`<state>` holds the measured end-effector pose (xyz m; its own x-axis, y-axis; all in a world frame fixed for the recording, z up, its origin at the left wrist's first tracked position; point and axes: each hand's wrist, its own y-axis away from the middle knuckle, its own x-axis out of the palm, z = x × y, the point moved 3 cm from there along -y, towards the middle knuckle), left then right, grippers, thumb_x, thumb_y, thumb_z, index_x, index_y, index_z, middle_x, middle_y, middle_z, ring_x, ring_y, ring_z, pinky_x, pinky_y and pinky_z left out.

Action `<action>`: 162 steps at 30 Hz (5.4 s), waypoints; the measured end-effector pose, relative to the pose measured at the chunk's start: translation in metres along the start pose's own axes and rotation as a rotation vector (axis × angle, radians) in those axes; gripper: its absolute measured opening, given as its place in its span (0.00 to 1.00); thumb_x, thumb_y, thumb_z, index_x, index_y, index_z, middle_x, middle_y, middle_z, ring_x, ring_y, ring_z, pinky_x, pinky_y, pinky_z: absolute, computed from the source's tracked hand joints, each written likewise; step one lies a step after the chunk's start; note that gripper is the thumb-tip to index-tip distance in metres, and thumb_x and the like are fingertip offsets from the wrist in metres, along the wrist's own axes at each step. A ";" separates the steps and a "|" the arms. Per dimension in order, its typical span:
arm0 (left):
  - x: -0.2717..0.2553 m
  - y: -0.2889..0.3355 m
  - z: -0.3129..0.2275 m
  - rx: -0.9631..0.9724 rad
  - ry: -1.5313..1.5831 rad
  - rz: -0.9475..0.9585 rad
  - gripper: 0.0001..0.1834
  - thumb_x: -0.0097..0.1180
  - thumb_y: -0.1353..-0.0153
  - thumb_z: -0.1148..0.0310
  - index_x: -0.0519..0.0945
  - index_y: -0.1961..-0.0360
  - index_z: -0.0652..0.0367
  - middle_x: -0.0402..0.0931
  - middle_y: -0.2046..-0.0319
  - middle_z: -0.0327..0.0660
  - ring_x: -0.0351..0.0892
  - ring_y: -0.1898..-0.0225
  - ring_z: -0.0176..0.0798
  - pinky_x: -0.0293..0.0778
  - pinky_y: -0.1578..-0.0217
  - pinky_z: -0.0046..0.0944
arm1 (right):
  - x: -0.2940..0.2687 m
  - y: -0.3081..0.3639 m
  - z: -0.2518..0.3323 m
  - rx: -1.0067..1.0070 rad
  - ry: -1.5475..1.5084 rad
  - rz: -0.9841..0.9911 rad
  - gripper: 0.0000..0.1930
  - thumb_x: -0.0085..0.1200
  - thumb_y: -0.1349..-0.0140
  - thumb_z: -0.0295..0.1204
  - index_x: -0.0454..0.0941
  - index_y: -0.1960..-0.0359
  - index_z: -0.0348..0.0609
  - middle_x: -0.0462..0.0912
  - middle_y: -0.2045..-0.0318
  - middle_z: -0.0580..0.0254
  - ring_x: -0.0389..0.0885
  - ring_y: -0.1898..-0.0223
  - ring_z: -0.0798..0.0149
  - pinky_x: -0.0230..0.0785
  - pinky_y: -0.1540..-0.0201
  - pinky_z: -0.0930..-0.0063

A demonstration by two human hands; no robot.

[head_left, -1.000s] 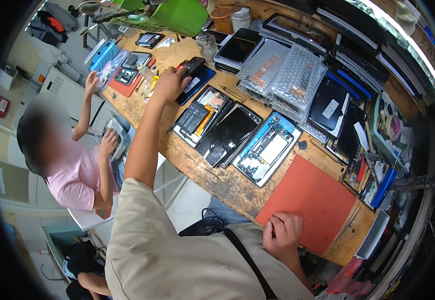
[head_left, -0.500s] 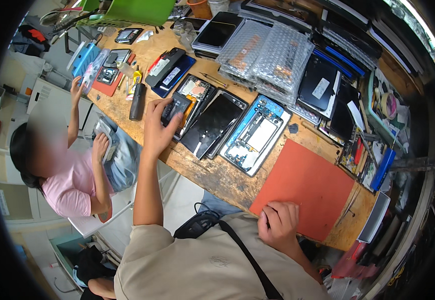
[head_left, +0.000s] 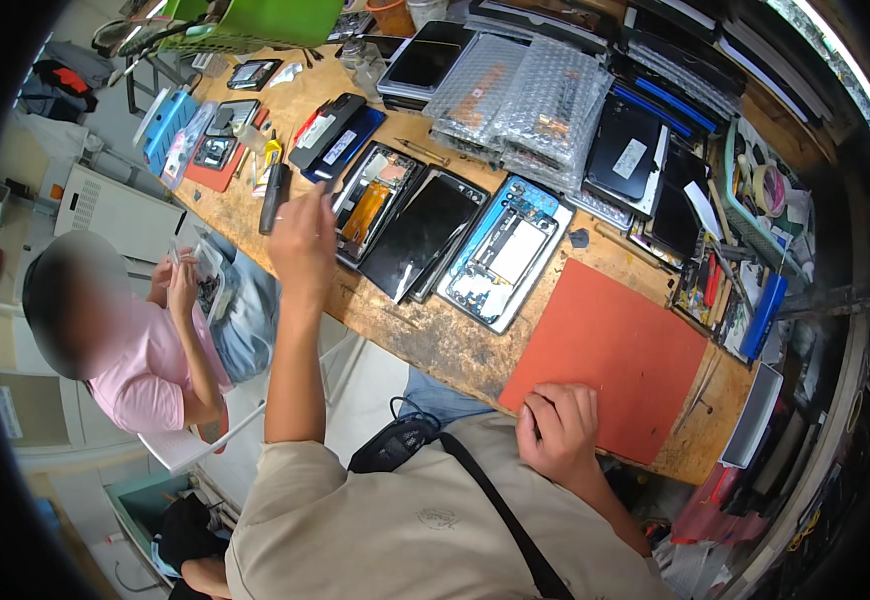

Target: The person unpacks a smartphone battery from bubble wrap, inspects it, and places it on a cluttered workbench. The person then picks up a disassembled smartphone, inspects its internal components, and moves to a different area to connect a cable to a device.

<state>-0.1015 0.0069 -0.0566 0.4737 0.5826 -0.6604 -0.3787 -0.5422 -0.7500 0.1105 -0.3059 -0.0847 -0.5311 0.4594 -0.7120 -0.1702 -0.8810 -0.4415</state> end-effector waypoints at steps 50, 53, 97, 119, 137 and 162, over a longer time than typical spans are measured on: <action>0.022 0.021 -0.186 0.064 0.316 0.488 0.32 0.67 0.46 0.57 0.77 0.42 0.62 0.73 0.53 0.53 0.72 0.52 0.57 0.69 0.49 0.52 | -0.067 -0.012 -0.029 -0.055 -0.013 0.181 0.08 0.60 0.40 0.30 0.80 0.62 0.40 0.78 0.63 0.60 0.76 0.58 0.56 0.67 0.53 0.60; 0.027 0.025 -0.180 0.048 0.362 0.452 0.28 0.65 0.44 0.59 0.79 0.44 0.61 0.74 0.54 0.52 0.73 0.52 0.56 0.70 0.49 0.52 | -0.102 -0.041 -0.075 -0.077 0.207 0.039 0.07 0.59 0.39 0.30 0.80 0.62 0.40 0.78 0.64 0.59 0.78 0.60 0.56 0.70 0.57 0.59; 0.027 0.026 -0.172 0.016 0.469 0.386 0.19 0.61 0.44 0.65 0.81 0.52 0.61 0.77 0.57 0.48 0.75 0.53 0.53 0.70 0.51 0.51 | -0.099 -0.164 -0.159 0.645 0.567 0.231 0.40 0.69 0.51 0.53 0.74 0.46 0.30 0.83 0.59 0.34 0.83 0.49 0.43 0.77 0.48 0.53; 0.034 -0.033 -0.261 -0.218 1.408 0.626 0.08 0.55 0.31 0.76 0.80 0.55 0.67 0.80 0.65 0.43 0.80 0.64 0.36 0.77 0.61 0.35 | -0.150 -0.123 -0.188 0.444 -0.203 -0.425 0.12 0.53 0.31 0.31 0.79 0.58 0.30 0.86 0.68 0.44 0.86 0.64 0.54 0.76 0.57 0.62; 0.066 0.000 -0.327 -0.432 1.836 0.762 0.17 0.52 0.26 0.73 0.70 0.40 0.69 0.79 0.48 0.46 0.78 0.46 0.33 0.74 0.43 0.37 | -0.107 -0.051 -0.151 0.601 -0.862 -0.032 0.22 0.44 0.22 0.33 0.65 0.31 0.35 0.85 0.55 0.57 0.83 0.69 0.75 0.74 0.72 0.84; 0.067 -0.003 -0.327 -0.397 1.779 0.706 0.18 0.51 0.25 0.71 0.71 0.39 0.67 0.79 0.47 0.45 0.78 0.45 0.33 0.73 0.42 0.36 | -0.091 -0.049 -0.157 0.609 -0.857 -0.130 0.24 0.46 0.23 0.31 0.64 0.29 0.35 0.85 0.54 0.55 0.84 0.69 0.72 0.76 0.70 0.83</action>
<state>0.1914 -0.1502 -0.0871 0.5703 -0.8008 0.1831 -0.7776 -0.5981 -0.1938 0.2973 -0.2864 -0.0836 -0.8468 0.5296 0.0490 -0.5287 -0.8482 0.0308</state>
